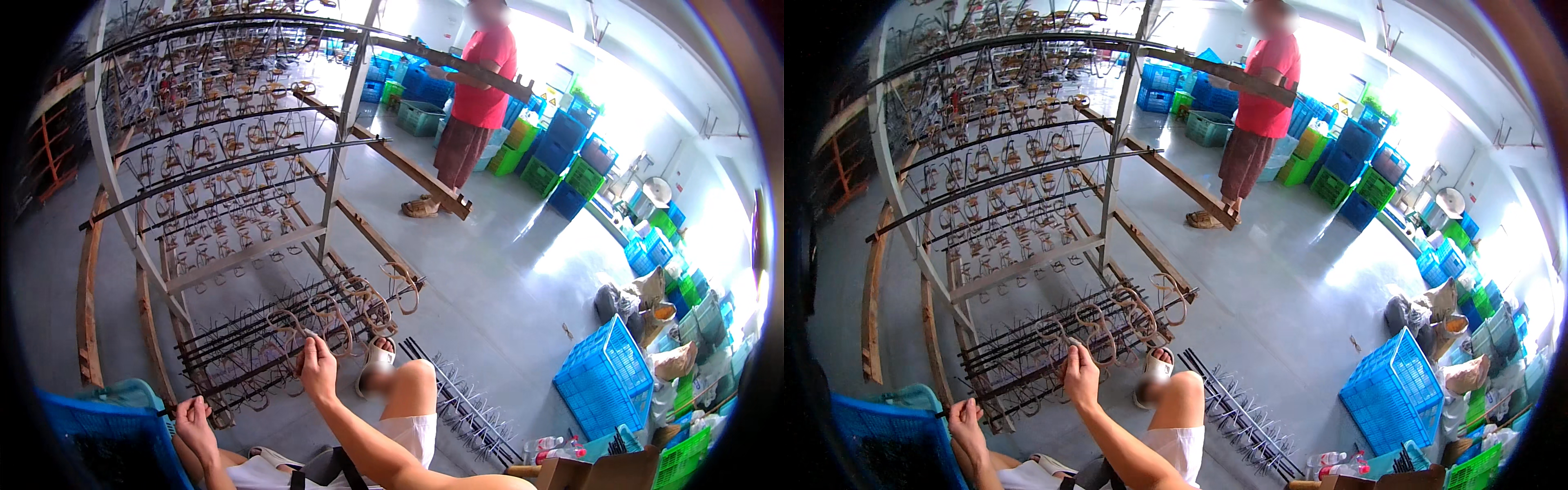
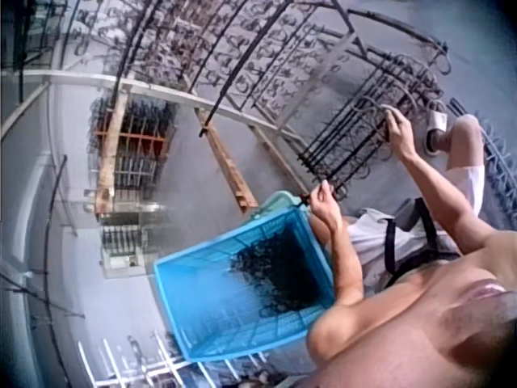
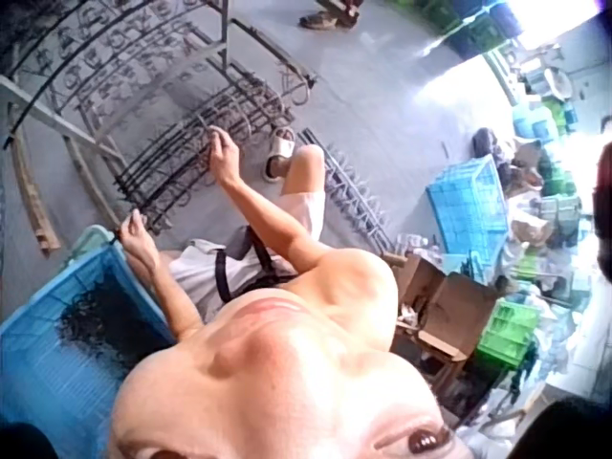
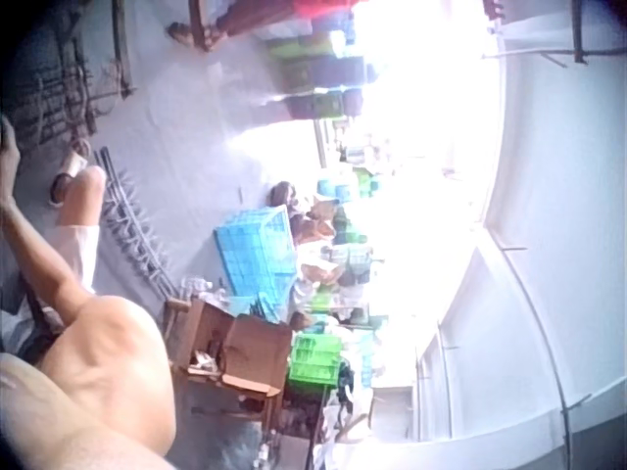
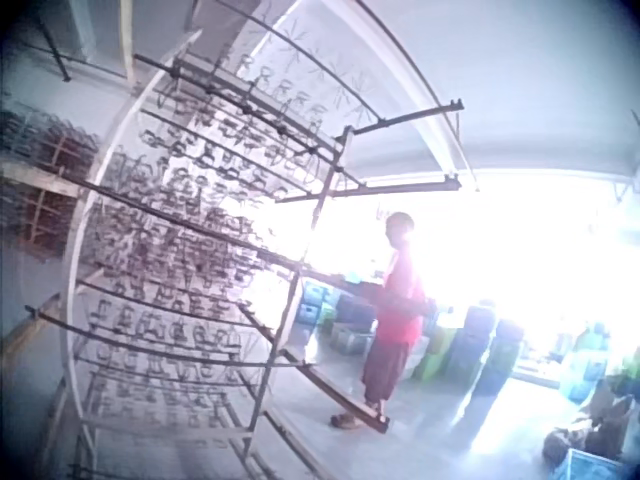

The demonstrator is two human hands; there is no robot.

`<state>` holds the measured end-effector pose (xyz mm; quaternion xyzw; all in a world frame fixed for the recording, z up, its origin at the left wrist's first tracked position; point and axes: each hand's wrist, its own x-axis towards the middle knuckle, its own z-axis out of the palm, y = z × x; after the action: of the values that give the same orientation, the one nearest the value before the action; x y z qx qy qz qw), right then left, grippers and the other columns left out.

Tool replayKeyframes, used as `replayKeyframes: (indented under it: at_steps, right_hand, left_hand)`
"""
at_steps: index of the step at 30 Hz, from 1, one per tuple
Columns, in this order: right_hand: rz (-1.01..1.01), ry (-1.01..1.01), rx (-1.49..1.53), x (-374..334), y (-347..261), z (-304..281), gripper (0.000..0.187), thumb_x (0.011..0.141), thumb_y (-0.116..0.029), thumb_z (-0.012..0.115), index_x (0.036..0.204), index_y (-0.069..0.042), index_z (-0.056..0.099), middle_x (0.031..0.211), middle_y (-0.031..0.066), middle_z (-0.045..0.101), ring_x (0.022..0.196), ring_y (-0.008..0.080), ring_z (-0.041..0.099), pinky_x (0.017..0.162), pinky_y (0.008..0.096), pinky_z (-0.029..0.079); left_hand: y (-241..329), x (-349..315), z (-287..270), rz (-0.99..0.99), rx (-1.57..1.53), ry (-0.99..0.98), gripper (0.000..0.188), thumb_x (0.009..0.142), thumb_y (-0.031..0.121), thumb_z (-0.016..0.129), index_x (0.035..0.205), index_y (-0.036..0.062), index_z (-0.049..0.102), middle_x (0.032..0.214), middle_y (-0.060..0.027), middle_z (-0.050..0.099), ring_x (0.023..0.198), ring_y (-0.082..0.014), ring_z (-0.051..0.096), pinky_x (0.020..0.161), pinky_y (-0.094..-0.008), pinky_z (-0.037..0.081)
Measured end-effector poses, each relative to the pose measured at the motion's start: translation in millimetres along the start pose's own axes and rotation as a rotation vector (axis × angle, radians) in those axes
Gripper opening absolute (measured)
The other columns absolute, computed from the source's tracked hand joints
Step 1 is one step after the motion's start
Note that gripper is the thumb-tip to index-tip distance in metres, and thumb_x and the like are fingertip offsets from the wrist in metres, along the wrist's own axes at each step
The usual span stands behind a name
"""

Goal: The person repeatedly picks small metal hooks from a blue basket and attaches them to a multi-tiered metal rack. The person handles the hooks one at a time and places them onto horizontal bars of the rack.

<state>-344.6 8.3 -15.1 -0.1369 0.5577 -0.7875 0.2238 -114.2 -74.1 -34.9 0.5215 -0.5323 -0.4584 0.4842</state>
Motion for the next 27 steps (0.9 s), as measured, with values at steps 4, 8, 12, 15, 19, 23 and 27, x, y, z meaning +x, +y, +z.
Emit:
replayKeyframes:
  at_steps: [4, 8, 12, 15, 19, 23, 27]
  right_hand:
    - [-0.051, -0.004, -0.114, 0.5, -7.5, 1.6, 0.025, 0.097, -0.022, 0.042, 0.082, -0.003, 0.049, 0.054, -0.0001, 0.043, 0.042, 0.0077, 0.040, 0.039, 0.0243, 0.035]
    - [-0.195, 0.090, -0.238, -4.8, 2.7, 0.9, 0.025, 0.096, -0.016, 0.039, 0.074, -0.005, 0.044, 0.052, 0.0007, 0.042, 0.039, 0.0087, 0.040, 0.036, 0.0253, 0.035]
    - [-0.061, 0.182, -0.122, -14.3, 4.7, 12.1, 0.021, 0.097, -0.020, 0.042, 0.098, -0.003, 0.054, 0.056, -0.0030, 0.041, 0.044, 0.0038, 0.039, 0.037, 0.0213, 0.036]
    - [-0.019, 0.153, -0.131, -16.1, 1.4, 13.5, 0.026, 0.097, -0.022, 0.044, 0.112, -0.004, 0.055, 0.057, -0.0037, 0.041, 0.043, 0.0033, 0.038, 0.036, 0.0206, 0.037]
    - [-0.008, 0.101, -0.070, -15.4, 2.4, 8.6, 0.025, 0.097, -0.022, 0.044, 0.111, -0.004, 0.055, 0.057, -0.0034, 0.041, 0.044, 0.0034, 0.037, 0.036, 0.0208, 0.037]
    - [0.032, 0.088, -0.061, -10.0, 1.7, -2.7, 0.026, 0.097, -0.021, 0.045, 0.113, -0.005, 0.056, 0.057, -0.0037, 0.041, 0.043, 0.0030, 0.036, 0.036, 0.0209, 0.037]
    - [-0.032, -0.027, -0.119, -8.7, 8.2, -7.1, 0.023, 0.097, -0.022, 0.045, 0.106, -0.004, 0.055, 0.057, -0.0029, 0.041, 0.042, 0.0032, 0.035, 0.035, 0.0207, 0.038]
  left_hand:
    - [-3.0, 3.3, -0.6, 0.013, -0.064, -0.019, 0.015, 0.085, 0.013, 0.063, 0.088, -0.0025, 0.061, 0.074, -0.0059, 0.061, 0.063, -0.0102, 0.057, 0.059, -0.0221, 0.049]
    - [27.9, -10.9, 5.7, 0.003, 0.029, -0.048, 0.016, 0.086, 0.012, 0.063, 0.090, -0.0036, 0.064, 0.079, -0.0078, 0.066, 0.068, -0.0114, 0.061, 0.061, -0.0219, 0.050]
    - [19.1, -10.3, 1.8, -0.021, -0.094, -0.010, 0.014, 0.085, 0.009, 0.064, 0.091, -0.0038, 0.065, 0.080, -0.0065, 0.066, 0.068, -0.0094, 0.061, 0.063, -0.0210, 0.051]
    - [15.9, -11.7, -2.6, -0.031, -0.062, -0.033, 0.017, 0.086, 0.011, 0.063, 0.094, -0.0034, 0.064, 0.086, -0.0078, 0.065, 0.074, -0.0116, 0.062, 0.066, -0.0228, 0.053]
    - [19.0, -13.1, -3.2, -0.044, -0.068, -0.048, 0.019, 0.086, 0.012, 0.062, 0.096, -0.0040, 0.064, 0.085, -0.0087, 0.066, 0.075, -0.0117, 0.063, 0.068, -0.0227, 0.053]
    - [20.7, -14.0, -1.4, -0.022, -0.103, -0.098, 0.021, 0.087, 0.012, 0.061, 0.098, -0.0059, 0.063, 0.087, -0.0098, 0.066, 0.077, -0.0129, 0.064, 0.069, -0.0235, 0.054]
    - [25.8, -15.3, 0.4, -0.072, -0.096, -0.053, 0.020, 0.087, 0.010, 0.061, 0.098, -0.0068, 0.063, 0.087, -0.0106, 0.066, 0.075, -0.0142, 0.065, 0.068, -0.0235, 0.055]
